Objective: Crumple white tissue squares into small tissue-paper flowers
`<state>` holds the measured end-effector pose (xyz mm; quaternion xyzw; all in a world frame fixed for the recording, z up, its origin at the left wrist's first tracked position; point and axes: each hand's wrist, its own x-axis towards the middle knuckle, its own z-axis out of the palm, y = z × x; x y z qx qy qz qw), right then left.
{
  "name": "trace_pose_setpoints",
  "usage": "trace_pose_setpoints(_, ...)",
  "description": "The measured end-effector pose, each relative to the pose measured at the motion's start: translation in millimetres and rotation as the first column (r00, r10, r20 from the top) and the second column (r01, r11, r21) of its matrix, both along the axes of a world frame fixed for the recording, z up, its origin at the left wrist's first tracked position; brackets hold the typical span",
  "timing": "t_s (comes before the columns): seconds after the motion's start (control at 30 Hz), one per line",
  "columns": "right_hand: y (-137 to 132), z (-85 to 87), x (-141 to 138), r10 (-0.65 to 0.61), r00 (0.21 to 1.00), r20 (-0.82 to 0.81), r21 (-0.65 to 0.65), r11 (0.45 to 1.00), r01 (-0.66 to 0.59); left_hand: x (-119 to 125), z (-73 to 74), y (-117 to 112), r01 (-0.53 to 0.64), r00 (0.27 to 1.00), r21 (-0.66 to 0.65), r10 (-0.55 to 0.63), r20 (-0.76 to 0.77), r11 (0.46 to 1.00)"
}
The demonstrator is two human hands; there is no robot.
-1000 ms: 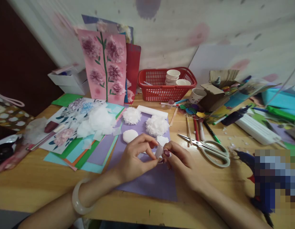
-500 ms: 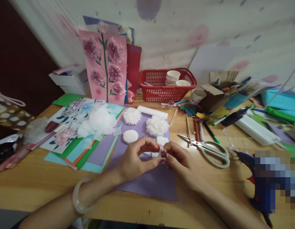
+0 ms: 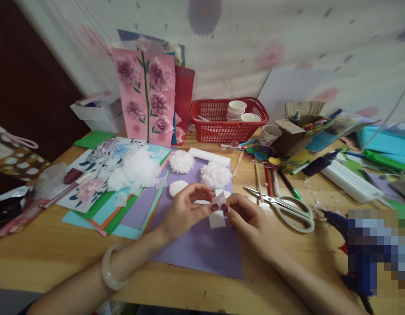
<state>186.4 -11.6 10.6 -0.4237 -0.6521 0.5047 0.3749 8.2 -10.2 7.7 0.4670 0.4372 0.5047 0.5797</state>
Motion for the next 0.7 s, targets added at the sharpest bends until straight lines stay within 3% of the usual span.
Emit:
trace_pose_setpoints(0.1,0,1.0,-1,0.021,0.999,0.024,0.033,0.999,-0.021,3,-1.7,-3,0.052,0.992,0.032,-0.048,-0.116,0.998)
trace_pose_setpoints(0.23,0,0.1,-1,0.024,0.999,0.031,0.018,1.0,-0.024,4,-2.9,-3,-0.056,0.985,0.025,0.059,-0.16,0.998)
trace_pose_setpoints(0.4,1,-0.6,-1,0.005,0.999,0.047,-0.002,1.0,-0.005,5,-1.9,-2,-0.138,0.99,-0.089,0.141,0.026,0.986)
trace_pose_setpoints(0.53,2,-1.1,-1,-0.021,0.998,0.057,-0.014,1.0,0.021,0,-1.0,3,-0.173,0.949,-0.175,0.211,0.236,0.969)
trace_pose_setpoints(0.6,3,-1.4,1,-0.034,0.997,0.063,-0.015,0.999,0.035,-4,0.6,7,-0.125,0.913,-0.236,0.205,0.352,0.964)
trace_pose_setpoints(0.7,5,-2.6,3,-0.044,0.995,0.084,0.015,0.999,0.043,-10,3.5,11,0.065,0.862,-0.276,0.085,0.499,0.959)
